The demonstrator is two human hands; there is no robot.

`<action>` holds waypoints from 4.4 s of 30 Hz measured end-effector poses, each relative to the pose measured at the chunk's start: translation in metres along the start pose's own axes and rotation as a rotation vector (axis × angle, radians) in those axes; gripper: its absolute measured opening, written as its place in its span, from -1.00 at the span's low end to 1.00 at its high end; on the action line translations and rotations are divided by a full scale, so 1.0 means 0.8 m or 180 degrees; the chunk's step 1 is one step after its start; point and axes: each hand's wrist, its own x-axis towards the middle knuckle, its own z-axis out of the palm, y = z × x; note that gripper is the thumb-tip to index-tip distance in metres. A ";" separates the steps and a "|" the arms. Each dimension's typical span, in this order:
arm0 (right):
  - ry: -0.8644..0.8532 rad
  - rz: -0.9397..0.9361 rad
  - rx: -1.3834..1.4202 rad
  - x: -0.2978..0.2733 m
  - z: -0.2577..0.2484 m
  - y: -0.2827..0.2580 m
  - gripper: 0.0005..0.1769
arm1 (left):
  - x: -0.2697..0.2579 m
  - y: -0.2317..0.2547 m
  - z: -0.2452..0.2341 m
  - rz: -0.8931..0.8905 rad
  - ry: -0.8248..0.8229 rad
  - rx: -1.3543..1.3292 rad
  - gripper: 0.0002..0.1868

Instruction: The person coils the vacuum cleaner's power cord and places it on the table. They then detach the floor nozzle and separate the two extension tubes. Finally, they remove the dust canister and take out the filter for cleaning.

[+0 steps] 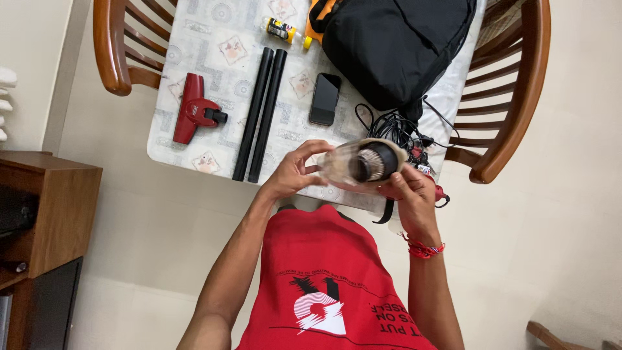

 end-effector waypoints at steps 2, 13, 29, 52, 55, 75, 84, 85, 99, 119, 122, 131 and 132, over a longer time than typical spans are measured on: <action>0.0045 -0.0056 0.0046 -0.001 -0.009 -0.001 -0.66 | -0.002 -0.005 -0.002 -0.0029 0.0035 0.0110 -0.23; 0.0442 0.0490 0.0599 0.023 0.015 0.019 -0.69 | 0.008 0.020 0.022 -0.0016 -0.0170 0.1073 0.08; 0.0210 0.0508 0.0652 0.028 0.013 0.009 -0.64 | -0.006 -0.051 0.000 -0.0235 0.0412 0.1465 0.09; 0.0296 0.0464 0.0459 0.019 0.007 0.049 -0.62 | 0.000 -0.112 -0.020 -0.0295 0.0923 0.2229 0.12; 0.0322 0.0563 0.0359 0.017 0.007 0.054 -0.61 | 0.009 -0.102 -0.021 -0.0580 0.0739 0.2237 0.15; -0.0100 0.0395 -0.0463 0.046 0.000 0.096 -0.60 | -0.008 -0.028 -0.024 -0.0615 0.0692 0.2353 0.20; -0.0368 0.0468 -0.0606 0.055 0.021 0.060 -0.55 | 0.023 -0.013 0.026 0.0884 0.1055 0.3384 -0.55; -0.0388 0.0480 -0.0603 0.055 0.023 0.055 -0.55 | 0.024 -0.010 0.028 0.0913 0.1039 0.3284 -0.60; -0.0130 0.0356 -0.0711 0.046 0.002 0.063 -0.60 | 0.033 -0.018 0.019 0.0961 0.1283 0.3301 -0.88; -0.0433 0.0279 -0.1080 0.052 -0.001 0.079 -0.58 | 0.040 -0.029 0.017 -0.0045 0.1171 0.2955 -0.66; -0.0485 0.0306 -0.0892 0.055 -0.001 0.088 -0.61 | 0.035 -0.027 0.013 -0.0088 0.1371 0.2703 -0.72; -0.0465 0.0147 -0.0971 0.057 -0.011 0.096 -0.63 | 0.028 -0.019 0.015 0.0126 0.1473 0.3255 -0.91; -0.0441 0.0135 -0.0971 0.057 -0.013 0.096 -0.62 | 0.027 -0.021 0.015 0.0224 0.1449 0.3447 -0.93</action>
